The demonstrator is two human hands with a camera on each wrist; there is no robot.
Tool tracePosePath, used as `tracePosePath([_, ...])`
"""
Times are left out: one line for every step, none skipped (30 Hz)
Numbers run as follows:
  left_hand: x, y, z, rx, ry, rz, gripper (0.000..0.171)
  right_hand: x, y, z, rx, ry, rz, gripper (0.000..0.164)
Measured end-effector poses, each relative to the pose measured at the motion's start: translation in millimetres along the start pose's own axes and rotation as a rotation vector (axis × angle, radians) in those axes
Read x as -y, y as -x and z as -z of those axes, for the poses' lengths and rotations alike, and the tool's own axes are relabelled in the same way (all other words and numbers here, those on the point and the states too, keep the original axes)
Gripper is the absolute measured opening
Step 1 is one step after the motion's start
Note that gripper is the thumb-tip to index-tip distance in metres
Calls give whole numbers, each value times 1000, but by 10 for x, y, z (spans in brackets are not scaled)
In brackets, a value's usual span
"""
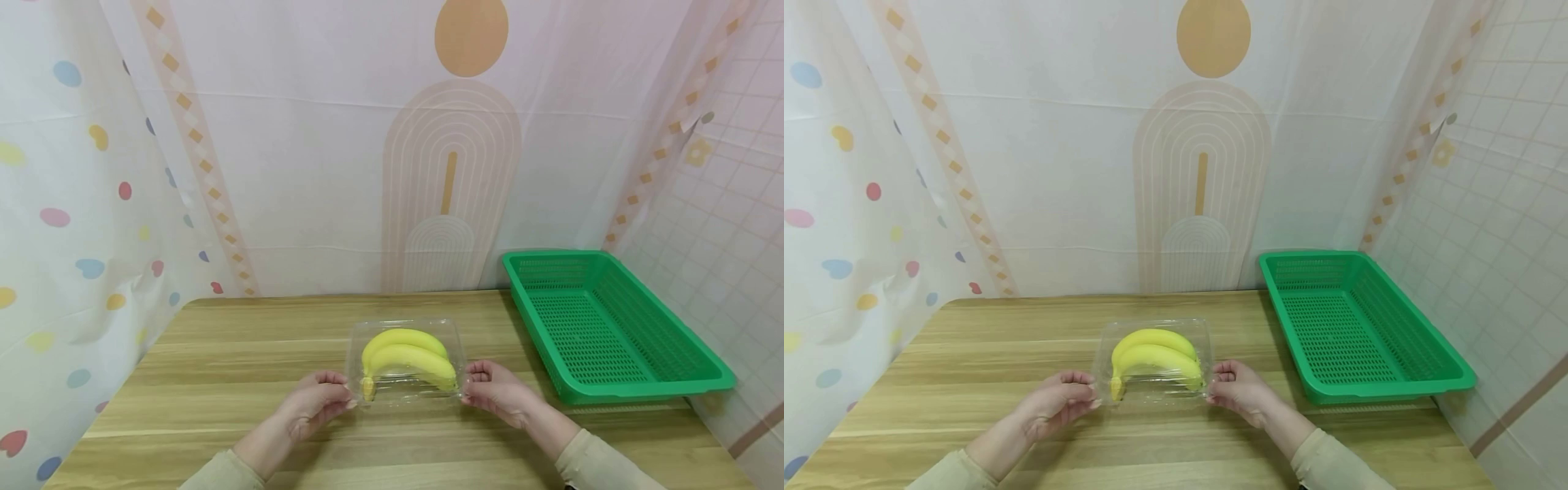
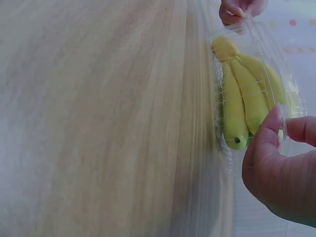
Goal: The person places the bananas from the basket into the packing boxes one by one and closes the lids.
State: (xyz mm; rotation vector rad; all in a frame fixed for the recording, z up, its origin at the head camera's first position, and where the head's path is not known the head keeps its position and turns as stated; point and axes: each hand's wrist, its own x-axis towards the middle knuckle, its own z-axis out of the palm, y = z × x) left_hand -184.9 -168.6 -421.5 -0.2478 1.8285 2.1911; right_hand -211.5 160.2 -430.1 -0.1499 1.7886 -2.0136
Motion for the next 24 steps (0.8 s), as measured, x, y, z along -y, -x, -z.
tracePosePath([1,-2,-2,-7,-3,-1,30,0,-1,-2,-2,3,0,43])
tracePosePath([3,-4,-4,-12,-4,-1,30,2,-1,-5,-4,5,0,43])
tracePosePath([4,-6,-4,-18,-6,0,30,3,-1,-6,-5,6,0,43])
tracePosePath([5,-7,-4,-22,-6,2,30,6,-2,-9,-7,8,1,43])
tracePosePath([7,-10,-3,-23,-5,2,30,7,-2,-11,-9,8,2,43])
tracePosePath([7,-11,-2,-24,-4,4,30,7,-2,-12,-10,7,2,43])
tracePosePath([7,-12,1,-21,-2,5,30,6,-4,-11,-11,5,3,43])
tracePosePath([6,-14,4,-18,0,7,30,6,-4,-11,-10,4,4,44])
tracePosePath([3,-13,9,-14,2,9,31,6,-4,-8,-8,2,4,44])
tracePosePath([0,-14,13,-7,5,11,31,6,-2,-5,-5,2,5,45])
tracePosePath([-4,-13,17,1,7,12,31,6,-2,-1,-1,1,4,45])
tracePosePath([-10,-11,22,9,10,14,32,6,-1,4,3,-1,5,46])
tracePosePath([-15,-10,26,18,12,16,32,10,1,9,8,-1,4,46])
tracePosePath([-21,-9,29,27,14,16,32,15,3,13,13,-2,5,47])
tracePosePath([-28,-5,32,34,15,18,33,20,4,16,18,-3,5,47])
tracePosePath([-35,-3,35,41,16,20,33,25,4,19,23,-4,6,47])
tracePosePath([-40,0,40,44,18,25,34,28,2,22,28,-3,8,47])
tracePosePath([-47,2,45,47,20,30,35,32,1,24,33,-2,10,47])
tracePosePath([-53,5,50,49,24,36,36,35,0,25,37,1,12,47])
tracePosePath([-59,8,57,52,25,41,37,35,-1,27,40,4,14,47])
tracePosePath([-65,11,66,57,26,47,38,35,-1,28,42,9,16,48])
tracePosePath([-69,13,77,62,25,51,39,34,-1,30,42,16,17,48])
tracePosePath([-73,17,90,66,24,53,40,32,-1,33,40,22,17,49])
tracePosePath([-77,21,102,71,20,50,41,33,1,35,39,27,17,51])
